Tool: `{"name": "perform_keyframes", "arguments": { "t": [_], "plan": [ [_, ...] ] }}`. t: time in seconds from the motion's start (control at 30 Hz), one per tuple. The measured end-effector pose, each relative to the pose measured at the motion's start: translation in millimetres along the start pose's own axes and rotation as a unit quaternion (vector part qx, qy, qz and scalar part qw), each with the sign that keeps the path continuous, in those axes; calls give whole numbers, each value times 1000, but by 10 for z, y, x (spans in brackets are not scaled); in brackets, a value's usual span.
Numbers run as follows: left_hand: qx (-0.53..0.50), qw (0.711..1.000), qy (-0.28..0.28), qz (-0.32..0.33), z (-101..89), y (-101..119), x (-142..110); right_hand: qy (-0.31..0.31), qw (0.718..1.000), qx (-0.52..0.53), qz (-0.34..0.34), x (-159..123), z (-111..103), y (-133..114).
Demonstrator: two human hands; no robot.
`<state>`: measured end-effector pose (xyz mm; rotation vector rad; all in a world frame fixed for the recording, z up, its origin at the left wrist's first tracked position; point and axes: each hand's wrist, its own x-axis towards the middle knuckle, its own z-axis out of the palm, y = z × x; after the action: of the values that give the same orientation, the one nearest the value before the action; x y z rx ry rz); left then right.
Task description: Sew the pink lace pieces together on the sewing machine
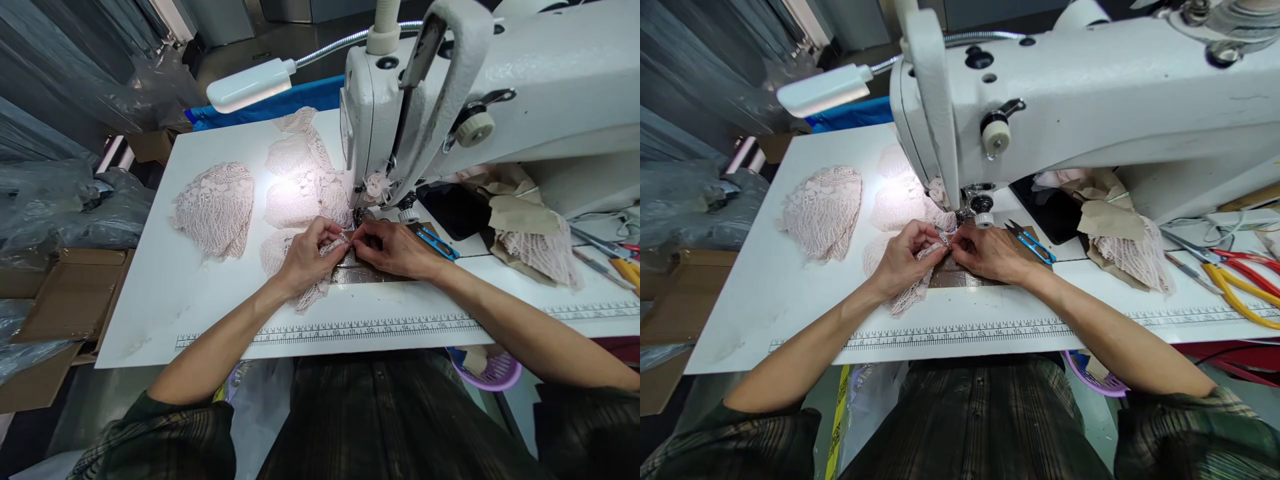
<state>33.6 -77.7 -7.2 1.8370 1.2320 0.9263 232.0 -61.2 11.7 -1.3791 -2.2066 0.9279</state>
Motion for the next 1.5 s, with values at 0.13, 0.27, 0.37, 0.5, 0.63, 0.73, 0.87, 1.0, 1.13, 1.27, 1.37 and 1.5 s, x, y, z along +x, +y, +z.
{"name": "perform_keyframes", "arguments": {
  "t": [0.13,0.27,0.37,0.5,0.63,0.73,0.87,1.0,1.13,1.27,1.37,1.5],
  "plan": [
    [-7,1000,-7,1,0,-6,5,21,997,-58,-36,2,39,1],
    [-30,999,-45,7,-28,-13,8,60,994,-84,-24,7,84,29],
    [-43,997,-62,2,-46,-25,1,82,995,-63,2,2,84,97],
    [-80,994,-72,-21,-44,-50,0,19,997,59,-47,-41,25,196],
    [-103,992,-76,-23,-45,-70,12,-40,991,77,-97,-93,-46,167],
    [-98,991,-82,-25,-58,-72,18,-33,994,28,-100,-110,-57,103],
    [-94,991,-88,-24,-66,-68,21,-18,995,39,-87,-100,-25,101],
    [-99,990,-95,-17,-61,-67,24,-14,992,84,-90,-75,1,178],
    [-97,990,-105,-14,-67,-63,19,-13,990,113,-78,-79,-15,201],
    [-105,987,-119,-11,-81,-68,9,-48,987,120,-95,-113,-47,144],
    [-108,986,-128,-9,-82,-74,4,-38,992,86,-88,-124,-37,76],
    [-100,989,-112,-12,-71,-64,3,-3,995,87,-50,-115,11,38]
  ]
}}
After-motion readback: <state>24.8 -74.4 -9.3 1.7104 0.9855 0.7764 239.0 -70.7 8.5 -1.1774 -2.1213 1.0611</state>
